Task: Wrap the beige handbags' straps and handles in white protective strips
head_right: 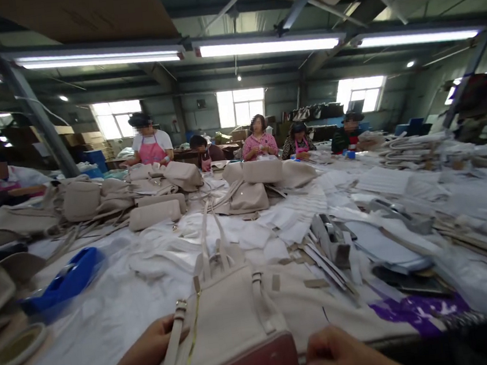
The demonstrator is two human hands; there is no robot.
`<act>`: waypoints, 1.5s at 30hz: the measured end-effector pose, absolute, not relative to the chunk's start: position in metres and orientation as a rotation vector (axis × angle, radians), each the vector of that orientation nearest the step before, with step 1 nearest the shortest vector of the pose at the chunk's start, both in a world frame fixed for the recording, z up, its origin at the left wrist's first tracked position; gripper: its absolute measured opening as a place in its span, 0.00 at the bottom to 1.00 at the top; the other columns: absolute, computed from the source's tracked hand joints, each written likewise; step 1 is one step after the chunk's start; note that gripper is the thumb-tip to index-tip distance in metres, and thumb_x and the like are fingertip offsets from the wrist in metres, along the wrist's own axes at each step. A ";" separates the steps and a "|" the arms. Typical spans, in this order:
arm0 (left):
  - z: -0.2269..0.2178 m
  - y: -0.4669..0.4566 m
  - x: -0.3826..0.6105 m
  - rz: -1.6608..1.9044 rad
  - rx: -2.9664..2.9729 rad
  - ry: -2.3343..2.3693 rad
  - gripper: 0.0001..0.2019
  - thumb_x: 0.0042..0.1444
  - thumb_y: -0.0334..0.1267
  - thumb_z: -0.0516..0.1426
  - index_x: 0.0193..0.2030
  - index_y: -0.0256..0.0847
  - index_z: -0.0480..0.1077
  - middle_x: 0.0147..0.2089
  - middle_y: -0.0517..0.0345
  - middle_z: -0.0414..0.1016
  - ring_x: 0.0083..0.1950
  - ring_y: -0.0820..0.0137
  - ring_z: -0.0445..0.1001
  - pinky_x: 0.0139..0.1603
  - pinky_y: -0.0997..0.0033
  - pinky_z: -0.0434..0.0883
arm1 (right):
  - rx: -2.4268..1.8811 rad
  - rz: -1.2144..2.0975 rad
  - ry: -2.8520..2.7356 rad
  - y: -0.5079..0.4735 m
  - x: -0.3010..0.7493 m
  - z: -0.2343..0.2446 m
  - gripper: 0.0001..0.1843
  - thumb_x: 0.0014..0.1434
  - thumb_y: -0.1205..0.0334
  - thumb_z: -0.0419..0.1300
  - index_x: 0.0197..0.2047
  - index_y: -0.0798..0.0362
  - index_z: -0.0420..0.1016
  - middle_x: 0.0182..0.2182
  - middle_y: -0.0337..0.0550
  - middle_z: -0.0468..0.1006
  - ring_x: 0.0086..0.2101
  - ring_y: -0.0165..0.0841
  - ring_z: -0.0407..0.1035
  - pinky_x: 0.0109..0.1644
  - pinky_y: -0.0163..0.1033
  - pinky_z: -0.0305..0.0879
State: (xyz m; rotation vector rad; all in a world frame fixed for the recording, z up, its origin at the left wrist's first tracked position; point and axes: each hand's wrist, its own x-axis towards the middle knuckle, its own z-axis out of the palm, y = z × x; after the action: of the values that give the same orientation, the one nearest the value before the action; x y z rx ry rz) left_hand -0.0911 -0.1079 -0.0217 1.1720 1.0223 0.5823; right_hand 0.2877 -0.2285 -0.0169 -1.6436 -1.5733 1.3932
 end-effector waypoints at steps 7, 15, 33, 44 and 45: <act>0.009 -0.126 -0.091 0.544 1.050 1.047 0.26 0.43 0.45 0.70 0.47 0.32 0.76 0.38 0.47 0.81 0.36 0.61 0.78 0.38 0.66 0.73 | -1.461 0.996 -1.715 -0.202 0.257 -0.004 0.20 0.62 0.46 0.54 0.40 0.54 0.75 0.36 0.44 0.77 0.38 0.36 0.69 0.41 0.40 0.64; -0.035 -0.129 -0.071 0.533 1.256 1.436 0.25 0.42 0.49 0.67 0.42 0.33 0.75 0.37 0.50 0.81 0.41 0.59 0.77 0.41 0.67 0.72 | -1.732 0.682 -1.633 -0.214 0.228 -0.057 0.14 0.52 0.53 0.66 0.34 0.52 0.69 0.34 0.42 0.71 0.35 0.36 0.65 0.39 0.41 0.64; 0.019 -0.130 0.075 0.637 1.481 0.917 0.14 0.63 0.46 0.54 0.42 0.39 0.76 0.38 0.56 0.78 0.43 0.66 0.74 0.48 0.70 0.68 | -1.226 0.831 -1.473 -0.188 0.228 -0.044 0.16 0.66 0.58 0.55 0.26 0.54 0.70 0.26 0.38 0.67 0.29 0.29 0.63 0.35 0.35 0.60; 0.018 -0.125 0.108 0.799 0.977 1.030 0.14 0.51 0.47 0.63 0.32 0.36 0.71 0.30 0.57 0.73 0.30 0.73 0.70 0.33 0.74 0.67 | -1.156 1.332 -1.166 -0.183 0.231 -0.041 0.27 0.65 0.43 0.53 0.23 0.54 0.67 0.20 0.38 0.67 0.24 0.28 0.59 0.29 0.35 0.57; 0.015 -0.128 0.109 0.815 0.970 1.039 0.14 0.52 0.48 0.62 0.32 0.37 0.69 0.30 0.59 0.72 0.29 0.73 0.70 0.33 0.73 0.69 | -1.175 1.306 -1.144 -0.181 0.237 -0.041 0.27 0.64 0.42 0.53 0.24 0.54 0.67 0.20 0.38 0.67 0.24 0.28 0.60 0.29 0.35 0.57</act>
State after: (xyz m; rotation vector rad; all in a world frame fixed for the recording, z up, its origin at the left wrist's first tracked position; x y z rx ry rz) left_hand 0.1094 -0.1278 0.0151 0.9701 1.0390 0.8147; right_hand 0.2366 -0.1814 -0.0412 -1.1746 -1.1441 1.3062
